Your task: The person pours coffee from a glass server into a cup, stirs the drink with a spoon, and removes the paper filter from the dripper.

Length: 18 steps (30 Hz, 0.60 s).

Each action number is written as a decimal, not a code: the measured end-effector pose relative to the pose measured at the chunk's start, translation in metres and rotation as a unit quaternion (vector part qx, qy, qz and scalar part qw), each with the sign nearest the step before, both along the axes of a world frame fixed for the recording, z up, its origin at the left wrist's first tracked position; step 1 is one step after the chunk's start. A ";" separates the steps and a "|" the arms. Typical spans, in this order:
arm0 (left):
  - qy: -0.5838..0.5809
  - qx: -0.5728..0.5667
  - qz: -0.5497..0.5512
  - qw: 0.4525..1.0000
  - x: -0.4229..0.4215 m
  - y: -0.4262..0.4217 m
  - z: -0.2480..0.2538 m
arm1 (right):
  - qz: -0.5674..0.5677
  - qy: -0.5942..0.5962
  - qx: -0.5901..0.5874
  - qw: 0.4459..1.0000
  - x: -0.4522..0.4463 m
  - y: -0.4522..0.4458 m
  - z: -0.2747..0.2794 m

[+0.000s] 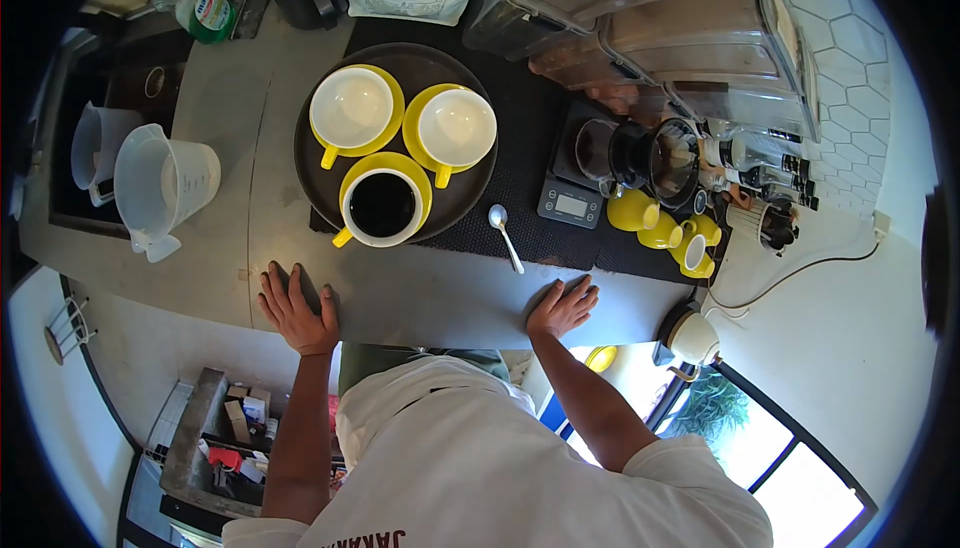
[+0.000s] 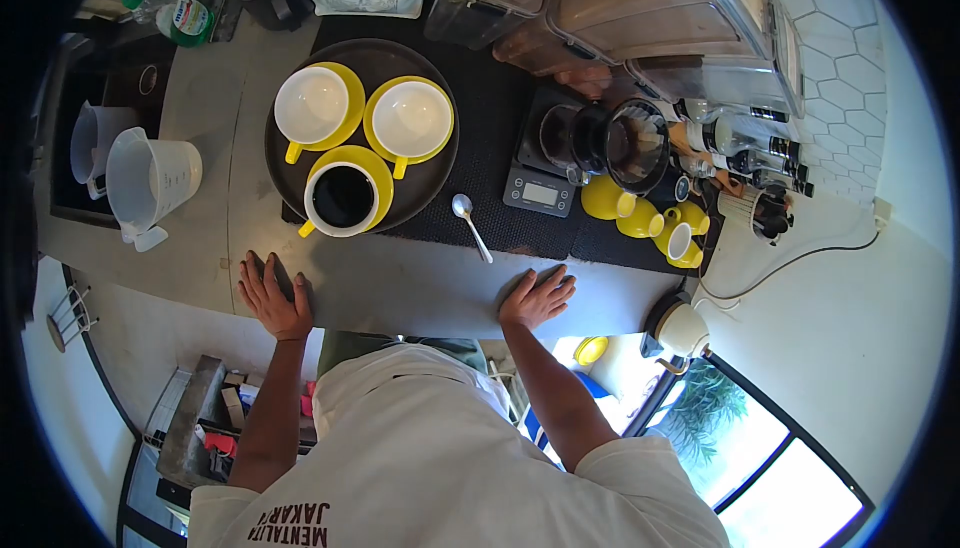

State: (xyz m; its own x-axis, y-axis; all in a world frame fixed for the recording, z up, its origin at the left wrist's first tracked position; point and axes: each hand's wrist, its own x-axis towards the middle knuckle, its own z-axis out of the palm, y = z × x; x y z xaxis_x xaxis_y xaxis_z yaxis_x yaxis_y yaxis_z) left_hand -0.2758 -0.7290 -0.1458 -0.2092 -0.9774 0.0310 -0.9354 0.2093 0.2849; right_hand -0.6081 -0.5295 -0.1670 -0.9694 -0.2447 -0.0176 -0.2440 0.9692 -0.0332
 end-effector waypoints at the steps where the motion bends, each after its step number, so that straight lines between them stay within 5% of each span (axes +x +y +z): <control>1: -0.001 0.002 0.000 1.000 0.000 0.000 0.000 | -0.001 0.000 -0.001 1.000 0.000 0.000 0.000; 18: 0.009 -0.016 -0.012 1.000 0.000 0.003 0.003 | 0.001 0.010 0.009 1.000 0.001 -0.001 0.003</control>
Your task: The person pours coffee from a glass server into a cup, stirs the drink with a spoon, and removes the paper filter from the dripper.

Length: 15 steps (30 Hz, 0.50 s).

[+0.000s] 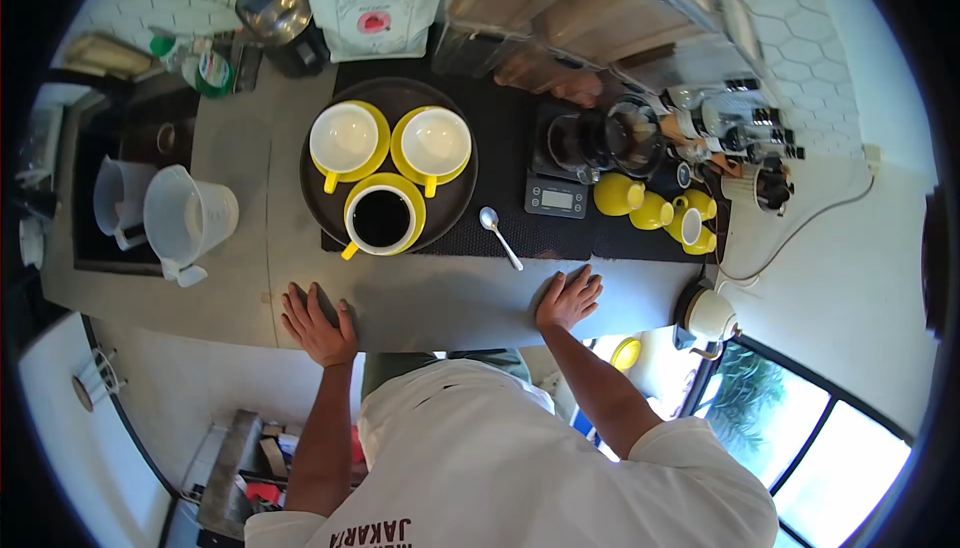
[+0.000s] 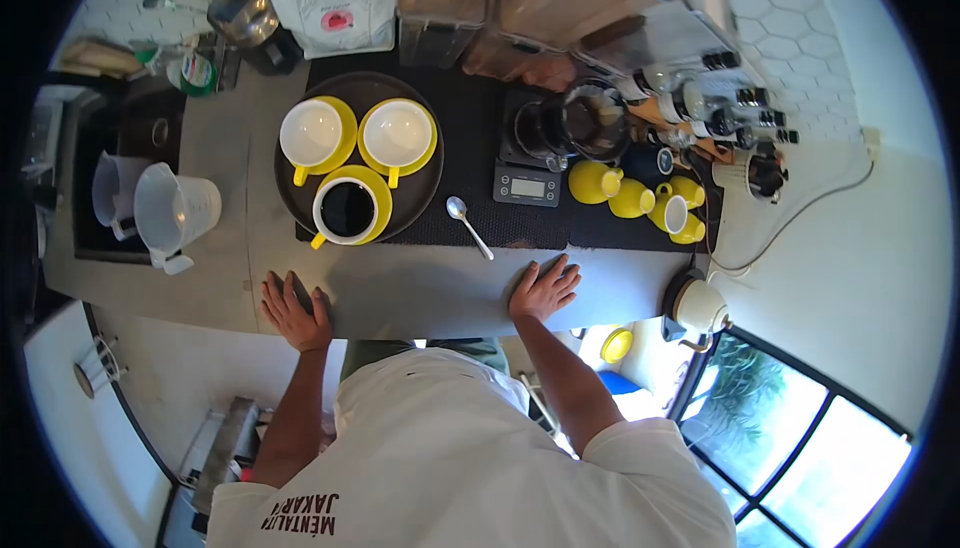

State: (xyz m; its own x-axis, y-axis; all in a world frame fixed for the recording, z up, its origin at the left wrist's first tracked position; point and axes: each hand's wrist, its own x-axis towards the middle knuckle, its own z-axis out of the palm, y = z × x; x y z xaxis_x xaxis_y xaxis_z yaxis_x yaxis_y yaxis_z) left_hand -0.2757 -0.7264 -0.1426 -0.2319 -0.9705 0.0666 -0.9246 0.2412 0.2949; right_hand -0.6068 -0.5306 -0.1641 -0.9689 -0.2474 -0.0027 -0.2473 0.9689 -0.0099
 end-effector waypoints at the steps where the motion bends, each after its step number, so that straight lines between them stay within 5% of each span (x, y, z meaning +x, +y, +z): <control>1: 0.001 0.002 0.006 1.000 -0.001 0.000 0.001 | -0.010 0.002 -0.013 1.000 -0.001 0.002 -0.001; 4: -0.002 -0.015 0.004 1.000 -0.001 0.001 -0.001 | 0.022 -0.043 -0.029 0.998 -0.012 0.008 0.018; 6: -0.010 0.000 0.011 1.000 -0.001 0.003 0.000 | 0.143 -0.149 -0.170 0.964 -0.058 0.038 0.029; 7: -0.016 0.004 0.012 1.000 -0.002 0.003 0.000 | 0.117 -0.160 -0.301 0.933 -0.071 0.031 0.049; 11: -0.025 -0.008 0.009 1.000 -0.003 0.005 0.001 | 0.178 -0.029 -0.364 0.914 -0.121 -0.061 0.190; 12: -0.026 -0.001 0.012 1.000 -0.004 0.006 0.002 | 0.275 0.050 -0.414 0.866 -0.135 -0.087 0.214; 15: -0.029 0.003 0.012 1.000 -0.004 0.006 0.002 | 0.340 0.001 -0.400 0.851 -0.177 -0.144 0.244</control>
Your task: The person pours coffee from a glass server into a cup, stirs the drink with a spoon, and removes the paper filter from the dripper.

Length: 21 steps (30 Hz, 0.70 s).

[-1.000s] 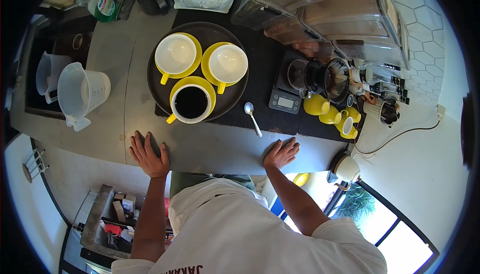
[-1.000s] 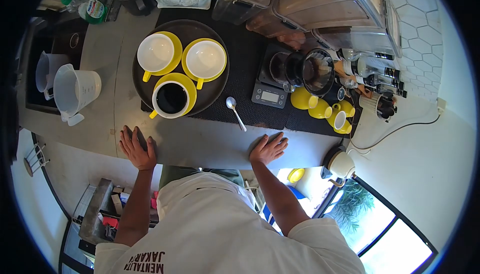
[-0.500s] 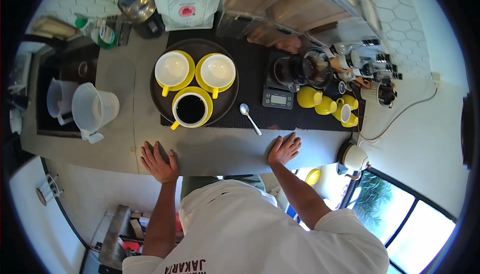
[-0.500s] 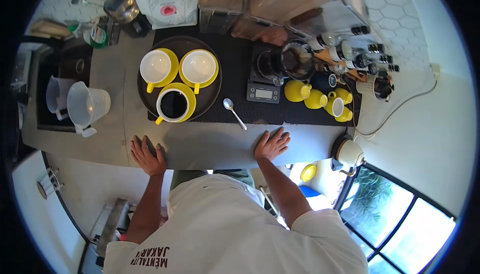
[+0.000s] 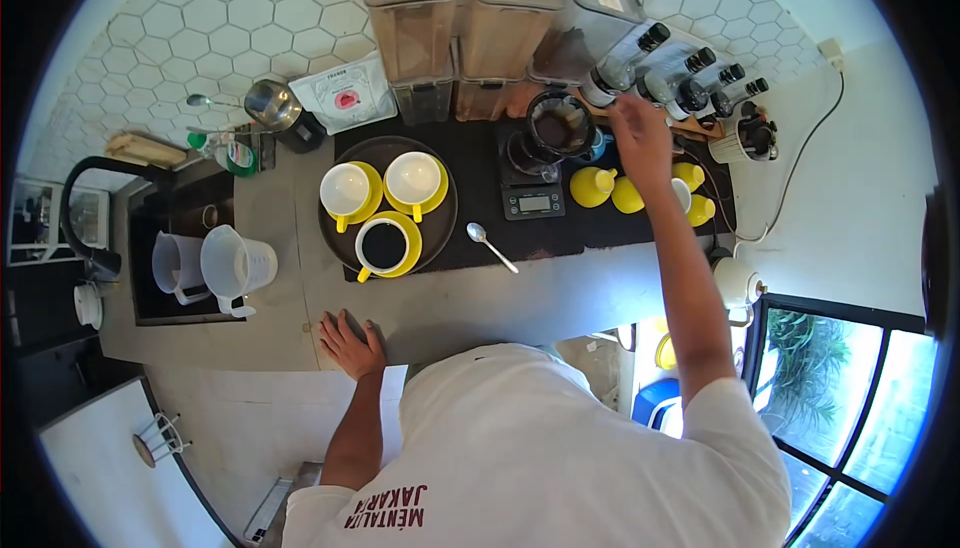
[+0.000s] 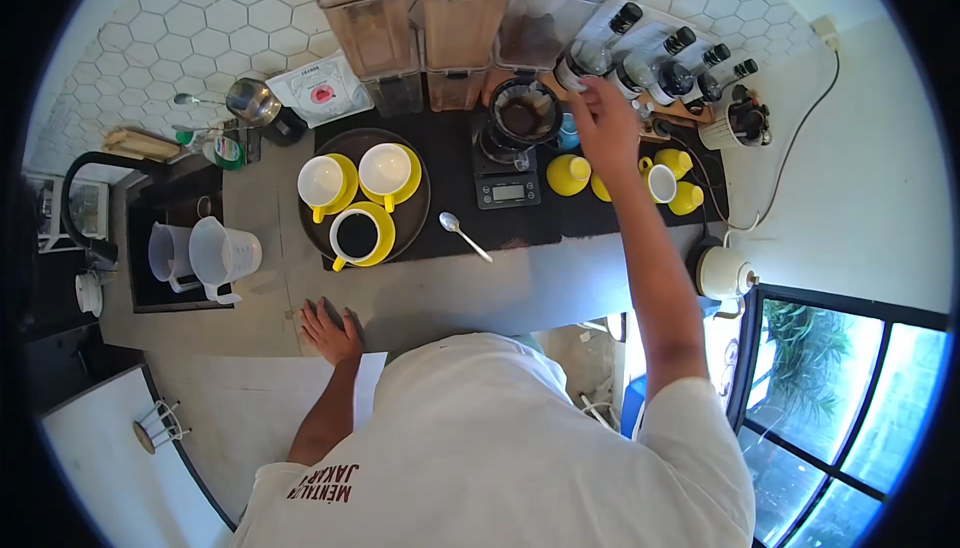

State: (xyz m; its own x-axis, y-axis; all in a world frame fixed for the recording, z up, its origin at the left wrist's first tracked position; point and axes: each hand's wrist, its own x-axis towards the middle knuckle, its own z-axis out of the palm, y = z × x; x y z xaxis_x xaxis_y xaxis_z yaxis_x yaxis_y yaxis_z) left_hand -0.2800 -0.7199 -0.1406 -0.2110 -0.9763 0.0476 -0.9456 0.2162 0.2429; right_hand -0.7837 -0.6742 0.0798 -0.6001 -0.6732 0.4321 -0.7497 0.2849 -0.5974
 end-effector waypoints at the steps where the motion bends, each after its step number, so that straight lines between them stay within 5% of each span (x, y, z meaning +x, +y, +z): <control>1: -0.001 0.003 0.002 1.000 0.000 0.001 0.000 | 0.010 0.013 0.035 0.999 -0.013 -0.014 -0.002; 4: -0.002 0.000 0.002 1.000 -0.001 0.001 0.003 | 0.056 0.018 0.205 0.977 -0.034 -0.041 -0.003; 10: -0.003 -0.005 0.005 1.000 -0.001 0.001 0.002 | 0.099 0.033 0.274 0.956 -0.055 -0.062 -0.021; 21: 0.003 -0.009 0.004 1.000 0.000 0.000 0.000 | 0.139 0.022 0.242 0.960 -0.056 -0.062 -0.026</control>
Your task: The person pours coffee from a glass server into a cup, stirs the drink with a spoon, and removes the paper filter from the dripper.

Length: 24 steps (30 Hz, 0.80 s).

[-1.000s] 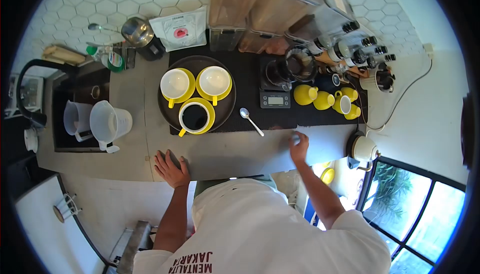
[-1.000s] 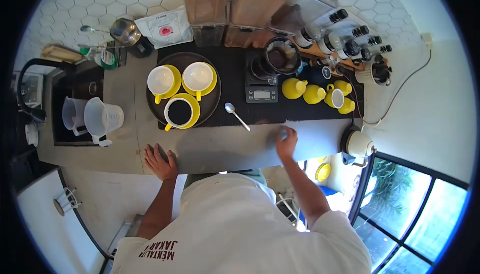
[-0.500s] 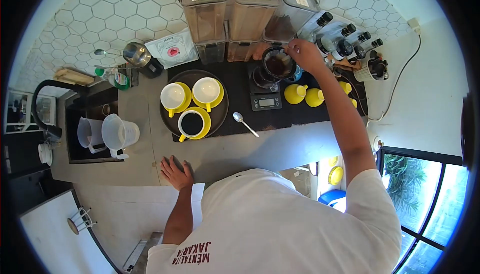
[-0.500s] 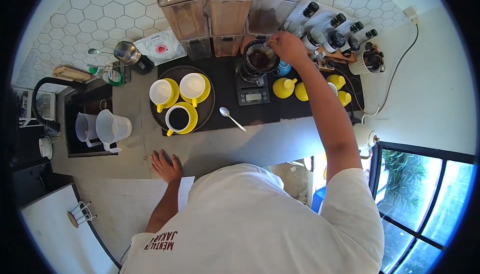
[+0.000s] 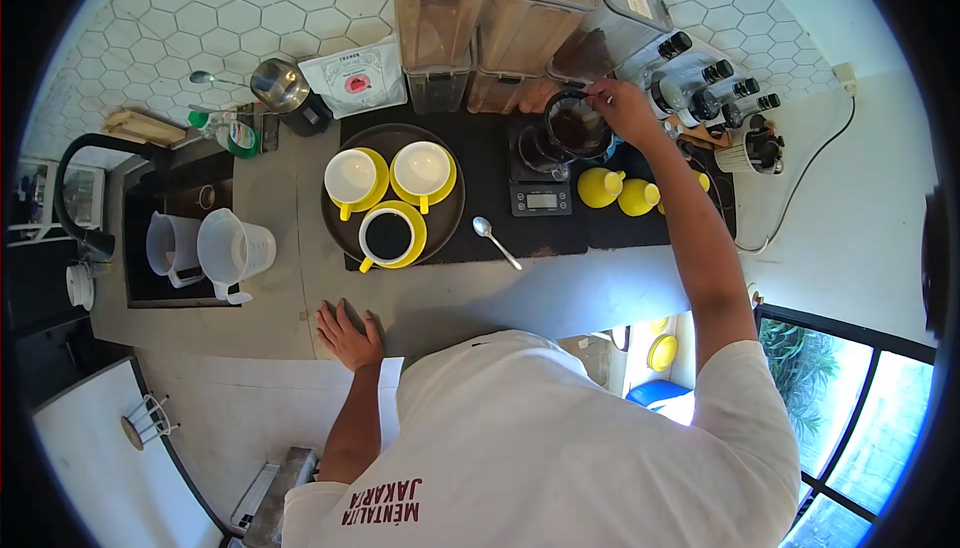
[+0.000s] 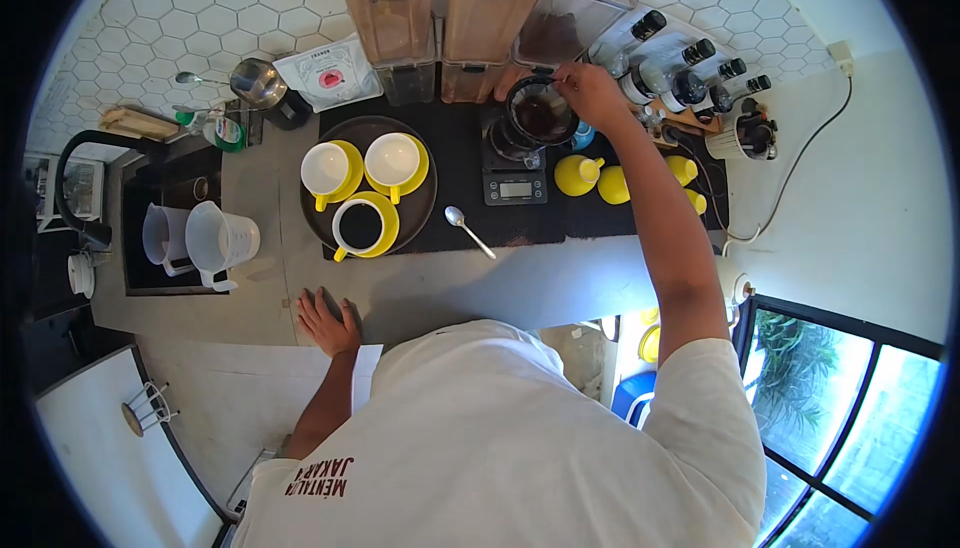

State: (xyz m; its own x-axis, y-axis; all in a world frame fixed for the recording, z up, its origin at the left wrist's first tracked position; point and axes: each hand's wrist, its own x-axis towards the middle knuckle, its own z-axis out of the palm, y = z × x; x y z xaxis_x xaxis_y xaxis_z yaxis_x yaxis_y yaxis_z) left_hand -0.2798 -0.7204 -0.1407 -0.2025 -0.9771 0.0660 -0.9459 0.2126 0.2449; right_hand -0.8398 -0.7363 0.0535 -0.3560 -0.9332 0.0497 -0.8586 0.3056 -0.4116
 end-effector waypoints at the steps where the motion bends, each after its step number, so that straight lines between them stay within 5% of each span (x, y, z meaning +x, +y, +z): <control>1: 0.000 -0.002 0.001 1.000 0.000 0.000 0.001 | 0.000 -0.005 -0.005 1.000 0.000 0.000 0.000; 24: 0.013 0.007 0.004 1.000 0.000 0.000 0.003 | 0.011 -0.063 -0.012 0.998 -0.002 0.000 0.001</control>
State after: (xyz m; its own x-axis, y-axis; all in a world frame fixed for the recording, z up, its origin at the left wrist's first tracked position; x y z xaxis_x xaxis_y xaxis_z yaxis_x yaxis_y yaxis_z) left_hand -0.2797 -0.7208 -0.1376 -0.1922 -0.9796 0.0583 -0.9411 0.2008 0.2722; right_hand -0.8418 -0.7361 0.0545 -0.3405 -0.9399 0.0273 -0.8058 0.2767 -0.5236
